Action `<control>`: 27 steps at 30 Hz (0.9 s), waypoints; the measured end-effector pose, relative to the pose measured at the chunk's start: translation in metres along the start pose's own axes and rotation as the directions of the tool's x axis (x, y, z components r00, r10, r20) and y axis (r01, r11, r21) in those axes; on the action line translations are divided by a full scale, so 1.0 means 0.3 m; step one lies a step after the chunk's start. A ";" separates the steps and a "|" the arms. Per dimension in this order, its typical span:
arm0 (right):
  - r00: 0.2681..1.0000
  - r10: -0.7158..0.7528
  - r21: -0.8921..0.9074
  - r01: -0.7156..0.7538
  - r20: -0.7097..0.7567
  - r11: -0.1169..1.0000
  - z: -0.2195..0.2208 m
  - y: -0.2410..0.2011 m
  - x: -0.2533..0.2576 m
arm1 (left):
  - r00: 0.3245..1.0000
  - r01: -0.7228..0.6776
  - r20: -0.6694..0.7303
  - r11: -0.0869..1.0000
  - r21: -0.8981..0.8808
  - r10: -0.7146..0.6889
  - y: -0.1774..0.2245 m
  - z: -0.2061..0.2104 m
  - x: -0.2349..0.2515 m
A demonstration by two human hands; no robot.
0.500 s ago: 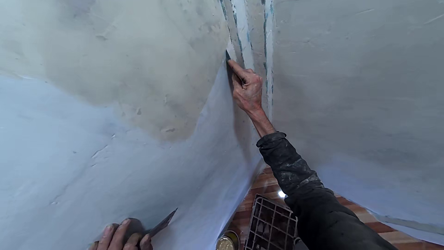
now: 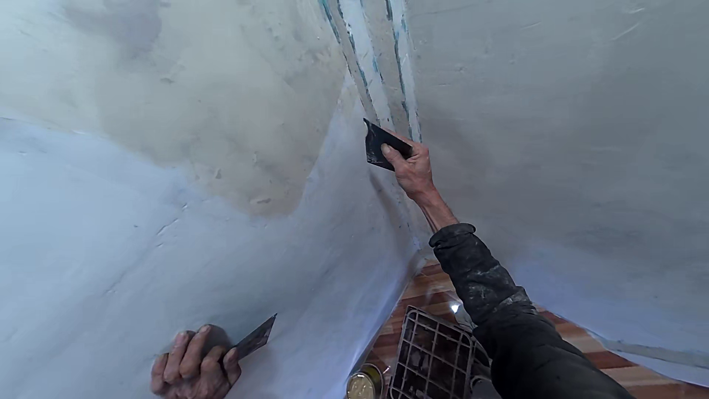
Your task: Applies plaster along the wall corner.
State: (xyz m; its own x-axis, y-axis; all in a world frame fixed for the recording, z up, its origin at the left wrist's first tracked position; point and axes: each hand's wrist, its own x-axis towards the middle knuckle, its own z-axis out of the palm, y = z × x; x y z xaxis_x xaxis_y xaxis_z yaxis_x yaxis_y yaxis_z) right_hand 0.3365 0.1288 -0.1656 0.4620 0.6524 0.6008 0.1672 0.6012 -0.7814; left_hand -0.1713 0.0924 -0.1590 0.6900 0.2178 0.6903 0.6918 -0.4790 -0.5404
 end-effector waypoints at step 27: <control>0.939 -0.326 -0.485 0.336 0.108 0.807 0.216 -0.004 -0.007 | 1.000 0.016 0.012 1.000 -0.001 -0.016 0.016 -0.006 0.013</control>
State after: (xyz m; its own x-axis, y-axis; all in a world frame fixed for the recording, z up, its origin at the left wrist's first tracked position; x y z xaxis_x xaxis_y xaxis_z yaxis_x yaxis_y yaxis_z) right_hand 0.2788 0.1566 -0.1548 0.2852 0.4666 0.8372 0.7129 0.4806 -0.5107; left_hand -0.1657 0.0892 -0.1581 0.6816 0.2355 0.6928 0.7023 -0.4763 -0.5291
